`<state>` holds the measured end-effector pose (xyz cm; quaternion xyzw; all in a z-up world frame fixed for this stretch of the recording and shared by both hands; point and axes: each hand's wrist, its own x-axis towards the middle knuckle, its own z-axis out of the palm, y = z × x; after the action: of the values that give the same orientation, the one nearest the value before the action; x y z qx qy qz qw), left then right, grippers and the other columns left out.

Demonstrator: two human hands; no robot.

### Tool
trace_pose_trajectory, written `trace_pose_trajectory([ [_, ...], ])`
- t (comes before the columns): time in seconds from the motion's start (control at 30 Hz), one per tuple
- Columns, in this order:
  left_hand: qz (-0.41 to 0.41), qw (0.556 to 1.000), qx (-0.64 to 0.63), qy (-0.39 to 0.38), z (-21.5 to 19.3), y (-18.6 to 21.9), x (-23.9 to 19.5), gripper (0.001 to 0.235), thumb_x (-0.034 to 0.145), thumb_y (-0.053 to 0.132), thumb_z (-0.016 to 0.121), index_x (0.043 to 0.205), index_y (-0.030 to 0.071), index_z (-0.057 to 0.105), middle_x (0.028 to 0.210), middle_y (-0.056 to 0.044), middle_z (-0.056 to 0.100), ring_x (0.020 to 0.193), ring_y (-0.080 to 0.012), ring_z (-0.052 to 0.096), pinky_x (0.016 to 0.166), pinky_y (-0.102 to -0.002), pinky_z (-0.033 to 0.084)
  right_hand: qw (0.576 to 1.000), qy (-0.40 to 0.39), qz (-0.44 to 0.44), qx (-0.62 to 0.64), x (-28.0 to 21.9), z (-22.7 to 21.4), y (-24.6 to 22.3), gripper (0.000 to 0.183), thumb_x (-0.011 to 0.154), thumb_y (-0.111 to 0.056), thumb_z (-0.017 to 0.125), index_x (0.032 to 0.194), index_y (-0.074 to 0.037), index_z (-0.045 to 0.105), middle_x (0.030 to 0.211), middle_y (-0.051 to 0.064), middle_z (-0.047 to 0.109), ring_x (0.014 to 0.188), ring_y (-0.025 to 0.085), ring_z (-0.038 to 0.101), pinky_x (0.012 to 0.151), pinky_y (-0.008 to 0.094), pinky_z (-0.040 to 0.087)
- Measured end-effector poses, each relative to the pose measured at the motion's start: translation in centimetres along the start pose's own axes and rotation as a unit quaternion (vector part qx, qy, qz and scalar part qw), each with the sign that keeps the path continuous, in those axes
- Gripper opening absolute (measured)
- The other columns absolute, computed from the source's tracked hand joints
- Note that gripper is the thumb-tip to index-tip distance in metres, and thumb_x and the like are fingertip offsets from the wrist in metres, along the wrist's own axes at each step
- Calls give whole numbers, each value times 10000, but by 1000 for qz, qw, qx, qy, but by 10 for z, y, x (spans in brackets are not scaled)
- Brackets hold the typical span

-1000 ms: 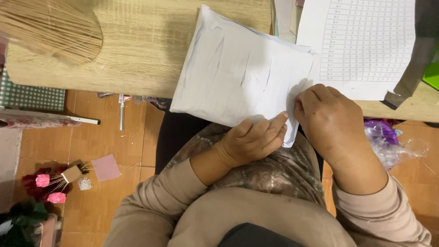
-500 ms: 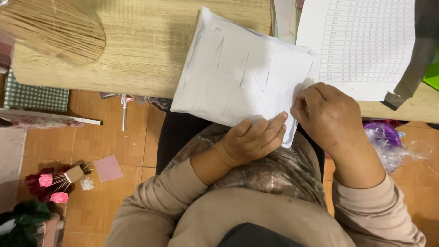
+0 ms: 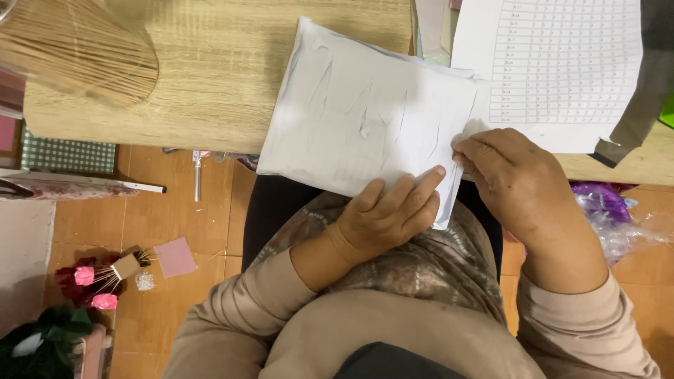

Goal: The person seals a white padded envelope by hand. They smooth the flap, press the adhesive strip, and fold the edges to secure the closure. The person repeats the sealing process on the same envelope multiple times, ensuring the edges are firmly attached.

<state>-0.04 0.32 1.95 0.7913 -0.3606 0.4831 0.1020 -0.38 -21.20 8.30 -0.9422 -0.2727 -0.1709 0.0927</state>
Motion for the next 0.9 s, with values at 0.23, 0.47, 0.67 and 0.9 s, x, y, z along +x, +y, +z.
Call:
trace_pose_trajectory([
  [0.23, 1, 1000, 0, -18, 1, 3, 6, 106, 1032, 228, 600, 978, 259, 514, 1197, 119, 739, 986, -67, 636, 855, -285, 357, 998, -12, -62, -14, 2, -1, 5, 217, 960, 70, 781, 1169, 48, 730, 1113, 163, 693, 953, 323, 689, 738, 377, 605],
  [0.47, -2, 1000, -5, -1, 11, 9, -5, 86, 1022, 264, 629, 969, 283, 563, 1213, 100, 735, 1030, -85, 621, 1090, -351, 300, 984, 11, -154, -84, 11, 7, 11, 90, 1016, 38, 723, 1091, 33, 672, 980, 117, 609, 796, 252, 588, 723, 351, 582],
  [0.67, 7, 1000, -17, -2, 9, 6, 0, 81, 997, 274, 667, 969, 272, 590, 1211, 81, 740, 979, -84, 634, 883, -295, 387, 986, 36, -142, -74, 16, 10, 10, 63, 1036, -14, 688, 1022, 27, 642, 966, 116, 623, 823, 245, 597, 753, 330, 564],
  [0.9, 19, 1000, -12, -11, 12, 13, -5, 91, 1014, 260, 669, 983, 260, 583, 1245, 65, 729, 971, -93, 643, 849, -294, 405, 991, 69, -114, -29, 12, 19, 8, 135, 1022, 33, 703, 929, 26, 606, 940, 122, 643, 778, 255, 592, 723, 324, 555],
])
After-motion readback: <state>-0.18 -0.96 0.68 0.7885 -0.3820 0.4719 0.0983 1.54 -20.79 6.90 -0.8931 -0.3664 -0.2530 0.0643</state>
